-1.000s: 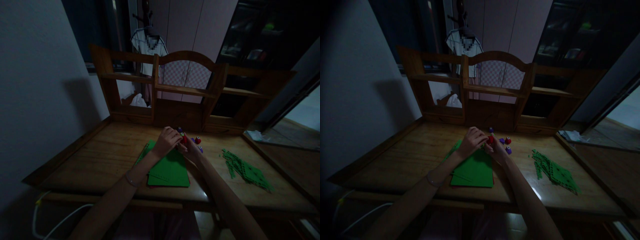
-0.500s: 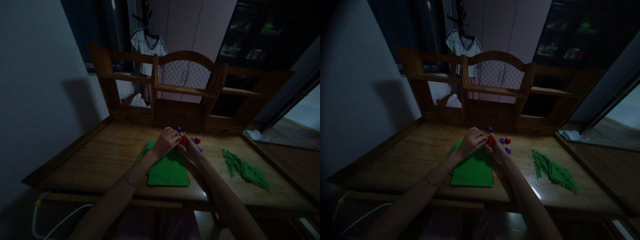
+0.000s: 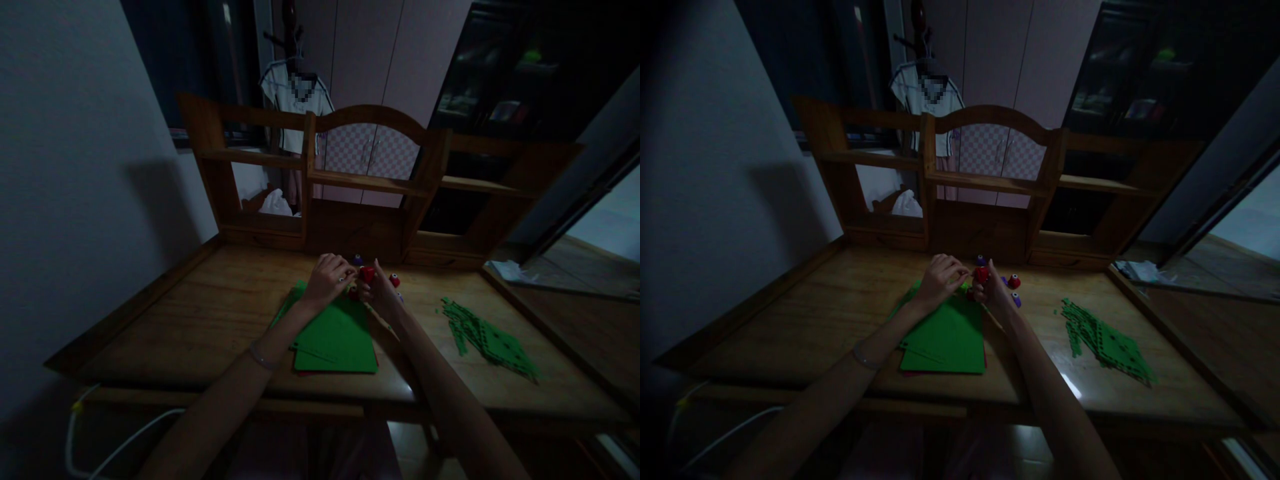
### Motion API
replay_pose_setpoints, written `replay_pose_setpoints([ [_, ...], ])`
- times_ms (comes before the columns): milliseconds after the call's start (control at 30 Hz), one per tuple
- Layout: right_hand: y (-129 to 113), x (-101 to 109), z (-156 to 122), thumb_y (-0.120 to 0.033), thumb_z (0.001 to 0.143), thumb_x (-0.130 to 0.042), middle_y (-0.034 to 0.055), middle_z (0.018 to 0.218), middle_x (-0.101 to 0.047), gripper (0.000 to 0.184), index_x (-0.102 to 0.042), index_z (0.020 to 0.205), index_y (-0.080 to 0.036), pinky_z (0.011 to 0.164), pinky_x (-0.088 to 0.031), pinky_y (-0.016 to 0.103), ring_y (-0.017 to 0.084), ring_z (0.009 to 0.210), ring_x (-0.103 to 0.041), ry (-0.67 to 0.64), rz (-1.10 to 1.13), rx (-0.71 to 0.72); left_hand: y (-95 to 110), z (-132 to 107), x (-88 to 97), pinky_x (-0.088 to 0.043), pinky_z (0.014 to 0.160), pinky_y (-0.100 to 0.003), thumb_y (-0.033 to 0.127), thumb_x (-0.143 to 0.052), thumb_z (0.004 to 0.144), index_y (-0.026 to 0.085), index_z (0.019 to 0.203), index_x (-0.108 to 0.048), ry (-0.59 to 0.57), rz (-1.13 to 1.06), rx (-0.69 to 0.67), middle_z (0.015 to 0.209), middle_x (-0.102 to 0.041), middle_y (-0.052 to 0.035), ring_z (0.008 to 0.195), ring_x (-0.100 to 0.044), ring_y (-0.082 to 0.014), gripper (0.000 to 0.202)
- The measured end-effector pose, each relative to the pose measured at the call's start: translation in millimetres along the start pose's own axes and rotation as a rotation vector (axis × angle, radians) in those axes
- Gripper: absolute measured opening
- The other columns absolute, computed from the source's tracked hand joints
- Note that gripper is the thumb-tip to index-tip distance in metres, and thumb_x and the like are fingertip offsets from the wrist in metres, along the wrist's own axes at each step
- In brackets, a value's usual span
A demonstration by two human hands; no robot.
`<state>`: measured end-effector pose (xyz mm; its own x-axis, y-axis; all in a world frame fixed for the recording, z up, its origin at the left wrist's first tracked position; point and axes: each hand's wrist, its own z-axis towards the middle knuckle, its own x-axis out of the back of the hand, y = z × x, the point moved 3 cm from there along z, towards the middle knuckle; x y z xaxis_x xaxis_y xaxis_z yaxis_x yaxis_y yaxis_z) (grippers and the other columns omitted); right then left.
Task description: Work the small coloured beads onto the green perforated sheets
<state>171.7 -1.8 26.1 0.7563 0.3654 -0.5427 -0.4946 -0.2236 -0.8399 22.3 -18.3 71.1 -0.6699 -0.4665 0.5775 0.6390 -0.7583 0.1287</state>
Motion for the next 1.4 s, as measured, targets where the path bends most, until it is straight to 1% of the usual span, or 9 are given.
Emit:
replay_pose_setpoints([
  [100, 0, 1, -1, -0.068, 0.082, -0.036, -0.0056, 0.053, -0.038, 0.052, -0.053, 0.085, -0.019, 0.036, -0.023, 0.017, 0.006, 0.038, -0.024, -0.018, -0.001, -0.003, -1, 0, 0.3, -0.036, 0.085, -0.035, 0.03, -0.053, 0.086, 0.02, 0.087, -0.063, 0.011, -0.013, 0.01, 0.087, -0.058, -0.0035, 0.088, -0.049, -0.0177, 0.014],
  [233, 2, 1, 0, -0.066, 0.083, -0.036, -0.005, 0.052, -0.039, 0.048, -0.05, 0.08, -0.02, 0.036, -0.024, 0.017, 0.006, 0.038, -0.025, -0.026, -0.004, -0.01, 2, 0, 0.3, -0.036, 0.086, -0.035, 0.032, -0.054, 0.086, 0.02, 0.091, -0.064, -0.006, 0.0, -0.018, 0.087, -0.058, -0.0031, 0.088, -0.049, -0.017, 0.017],
  [400, 3, -4, 0, -0.061, 0.085, -0.039, -0.0044, 0.052, -0.04, 0.044, -0.05, 0.078, -0.019, 0.036, -0.022, 0.016, 0.006, 0.038, -0.025, -0.054, -0.027, -0.011, 6, -1, -1.2, -0.036, 0.086, -0.035, 0.034, -0.054, 0.086, 0.02, 0.092, -0.065, -0.016, 0.01, -0.067, 0.087, -0.059, -0.0032, 0.088, -0.049, -0.0166, 0.019],
  [600, 3, -7, -1, -0.062, 0.085, -0.038, -0.0036, 0.052, -0.04, 0.046, -0.051, 0.077, -0.018, 0.036, -0.023, 0.017, 0.006, 0.039, -0.026, -0.077, -0.031, -0.028, 6, -1, -3.1, -0.034, 0.09, -0.037, 0.032, -0.051, 0.088, 0.02, 0.093, -0.064, -0.022, 0.017, -0.111, 0.089, -0.059, -0.0031, 0.089, -0.049, -0.0164, 0.018],
  [833, 2, -9, -3, -0.062, 0.084, -0.039, -0.004, 0.051, -0.039, 0.046, -0.052, 0.078, -0.019, 0.036, -0.024, 0.017, 0.007, 0.039, -0.026, -0.081, -0.061, -0.039, 6, 0, -0.2, -0.035, 0.089, -0.037, 0.029, -0.051, 0.088, 0.019, 0.094, -0.064, -0.025, 0.043, -0.132, 0.088, -0.059, -0.0036, 0.088, -0.049, -0.0167, 0.018],
  [1100, 4, -12, -4, -0.063, 0.084, -0.038, -0.0044, 0.05, -0.038, 0.047, -0.052, 0.075, -0.019, 0.037, -0.022, 0.017, 0.007, 0.039, -0.025, -0.083, -0.092, -0.033, 9, 0, 1.6, -0.035, 0.091, -0.037, 0.028, -0.051, 0.088, 0.019, 0.094, -0.063, -0.043, 0.059, -0.149, 0.091, -0.059, -0.0036, 0.088, -0.049, -0.0167, 0.016],
  [1300, 4, -13, -5, -0.064, 0.083, -0.039, -0.0048, 0.05, -0.037, 0.048, -0.048, 0.07, -0.019, 0.037, -0.023, 0.018, 0.006, 0.039, -0.025, -0.053, -0.119, -0.034, 10, 0, 1.6, -0.035, 0.091, -0.038, 0.027, -0.05, 0.088, 0.019, 0.091, -0.063, -0.053, 0.082, -0.157, 0.091, -0.059, -0.0043, 0.088, -0.048, -0.017, 0.016],
  [1400, 5, -13, -5, -0.063, 0.084, -0.039, -0.0048, 0.049, -0.037, 0.048, -0.047, 0.068, -0.019, 0.037, -0.023, 0.017, 0.006, 0.039, -0.026, -0.065, -0.116, -0.038, 10, 0, 1.0, -0.035, 0.091, -0.038, 0.027, -0.049, 0.089, 0.018, 0.091, -0.062, -0.059, 0.083, -0.157, 0.091, -0.058, -0.0044, 0.088, -0.048, -0.0172, 0.016],
])
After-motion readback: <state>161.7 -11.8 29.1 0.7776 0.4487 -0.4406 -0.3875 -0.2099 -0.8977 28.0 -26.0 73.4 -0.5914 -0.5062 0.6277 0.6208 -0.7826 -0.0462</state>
